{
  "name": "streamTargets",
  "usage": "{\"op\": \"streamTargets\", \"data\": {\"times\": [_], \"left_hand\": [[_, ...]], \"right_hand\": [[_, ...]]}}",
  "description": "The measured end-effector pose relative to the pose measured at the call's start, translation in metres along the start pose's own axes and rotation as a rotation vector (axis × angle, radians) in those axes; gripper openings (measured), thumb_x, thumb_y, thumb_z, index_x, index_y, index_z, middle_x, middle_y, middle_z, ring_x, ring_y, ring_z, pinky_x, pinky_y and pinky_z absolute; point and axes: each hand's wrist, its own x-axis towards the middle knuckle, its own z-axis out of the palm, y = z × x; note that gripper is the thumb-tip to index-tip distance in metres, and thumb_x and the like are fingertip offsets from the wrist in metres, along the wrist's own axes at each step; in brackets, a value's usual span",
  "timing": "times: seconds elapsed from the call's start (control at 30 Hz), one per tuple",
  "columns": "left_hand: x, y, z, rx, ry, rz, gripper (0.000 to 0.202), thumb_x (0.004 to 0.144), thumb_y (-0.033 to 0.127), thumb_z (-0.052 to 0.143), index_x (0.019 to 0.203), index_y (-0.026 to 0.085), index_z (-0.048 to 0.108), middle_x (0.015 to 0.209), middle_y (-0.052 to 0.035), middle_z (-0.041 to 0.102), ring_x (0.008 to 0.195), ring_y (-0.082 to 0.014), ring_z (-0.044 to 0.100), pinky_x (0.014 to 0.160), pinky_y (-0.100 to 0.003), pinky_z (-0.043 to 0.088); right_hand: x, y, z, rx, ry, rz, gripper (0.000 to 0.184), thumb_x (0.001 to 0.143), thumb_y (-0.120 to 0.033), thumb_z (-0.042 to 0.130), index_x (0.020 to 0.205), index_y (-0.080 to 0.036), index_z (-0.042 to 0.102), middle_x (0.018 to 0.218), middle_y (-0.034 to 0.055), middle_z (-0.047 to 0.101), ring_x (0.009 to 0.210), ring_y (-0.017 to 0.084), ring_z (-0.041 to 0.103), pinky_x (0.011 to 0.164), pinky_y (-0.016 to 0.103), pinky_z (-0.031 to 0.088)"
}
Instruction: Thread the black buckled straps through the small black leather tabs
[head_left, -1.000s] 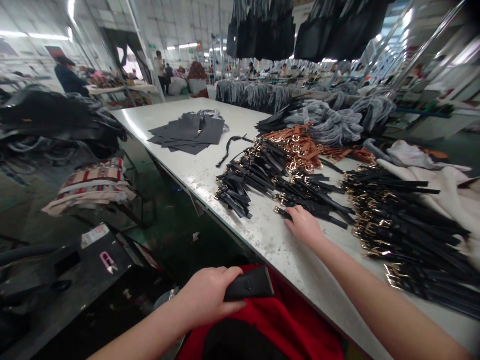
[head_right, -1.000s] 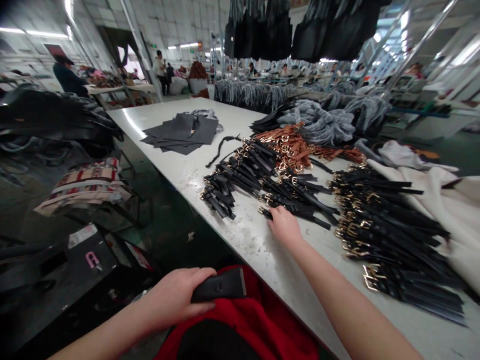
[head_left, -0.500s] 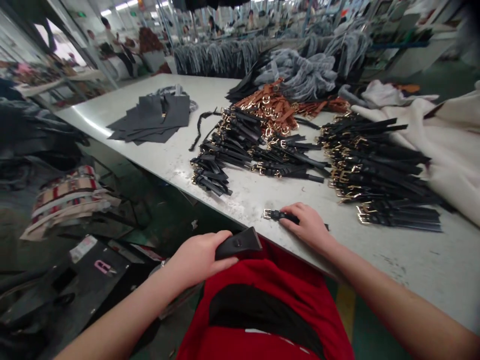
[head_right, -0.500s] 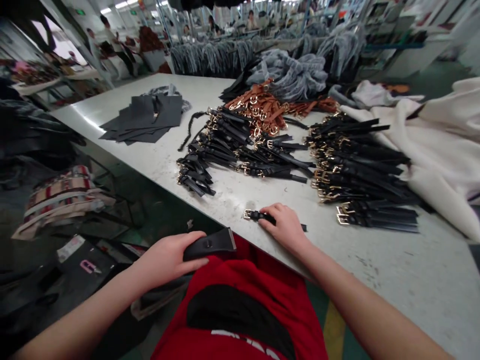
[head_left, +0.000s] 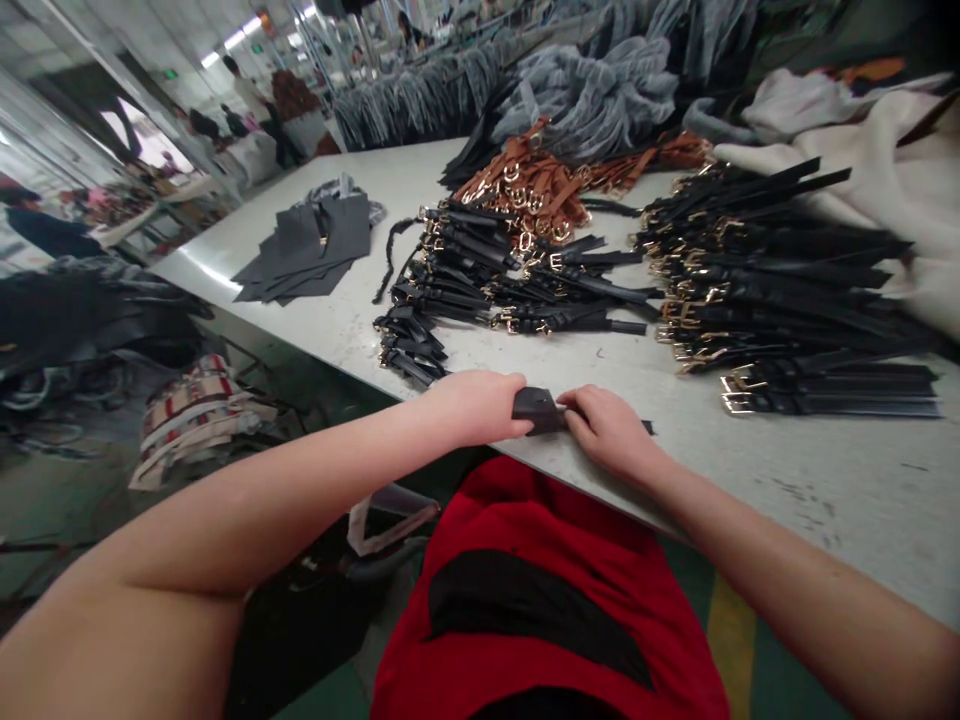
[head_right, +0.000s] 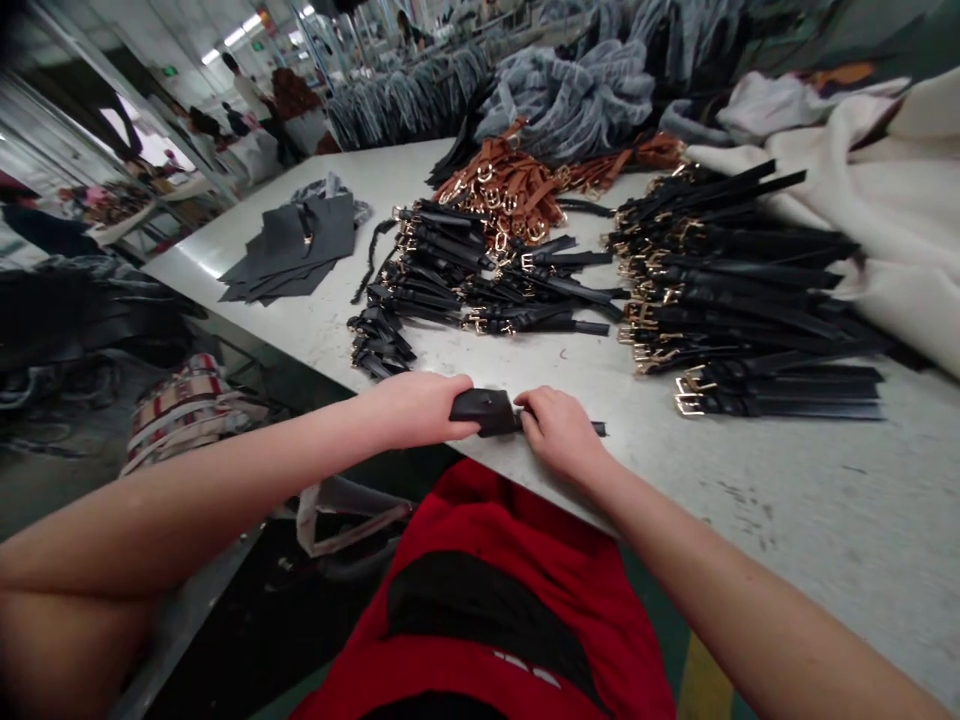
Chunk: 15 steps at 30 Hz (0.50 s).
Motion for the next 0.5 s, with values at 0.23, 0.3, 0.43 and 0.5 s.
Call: {"op": "streamTargets", "data": {"times": [0.23, 0.3, 0.43, 0.5], "left_hand": [[0.012, 0.012, -0.019, 0.117, -0.09, 0.033, 0.042, 0.073, 0.05, 0.043, 0.1, 0.02, 0.056, 0.089, -0.0084, 0.066, 0.081, -0.0234, 0.06, 0.065, -0.031, 0.044], [0.017, 0.017, -0.022, 0.139, -0.118, 0.04, 0.042, 0.073, 0.048, 0.045, 0.102, 0.02, 0.055, 0.092, -0.0087, 0.066, 0.083, -0.0232, 0.06, 0.067, -0.031, 0.044], [0.026, 0.027, -0.029, 0.199, -0.153, 0.03, 0.043, 0.072, 0.048, 0.046, 0.102, 0.02, 0.056, 0.092, -0.0089, 0.066, 0.083, -0.0229, 0.06, 0.067, -0.031, 0.043], [0.03, 0.031, -0.032, 0.23, -0.159, 0.059, 0.042, 0.072, 0.048, 0.047, 0.102, 0.02, 0.056, 0.09, -0.0088, 0.066, 0.083, -0.0232, 0.06, 0.067, -0.031, 0.043]], "right_hand": [[0.001, 0.002, 0.0, 0.028, 0.004, 0.037, 0.026, 0.08, -0.02, 0.04, 0.101, -0.014, 0.055, 0.092, 0.009, 0.06, 0.086, 0.021, 0.053, 0.076, 0.032, 0.038], [0.001, 0.002, -0.001, 0.032, 0.006, 0.057, 0.027, 0.08, -0.02, 0.04, 0.102, -0.014, 0.054, 0.093, 0.0095, 0.061, 0.087, 0.021, 0.054, 0.077, 0.033, 0.038], [0.001, 0.003, -0.001, 0.038, 0.009, 0.082, 0.028, 0.08, -0.019, 0.04, 0.104, -0.014, 0.054, 0.095, 0.0097, 0.061, 0.086, 0.021, 0.054, 0.077, 0.033, 0.038], [0.002, 0.004, -0.001, 0.051, 0.001, 0.082, 0.029, 0.08, -0.018, 0.04, 0.105, -0.014, 0.053, 0.096, 0.0095, 0.062, 0.087, 0.021, 0.054, 0.077, 0.033, 0.038]]}}
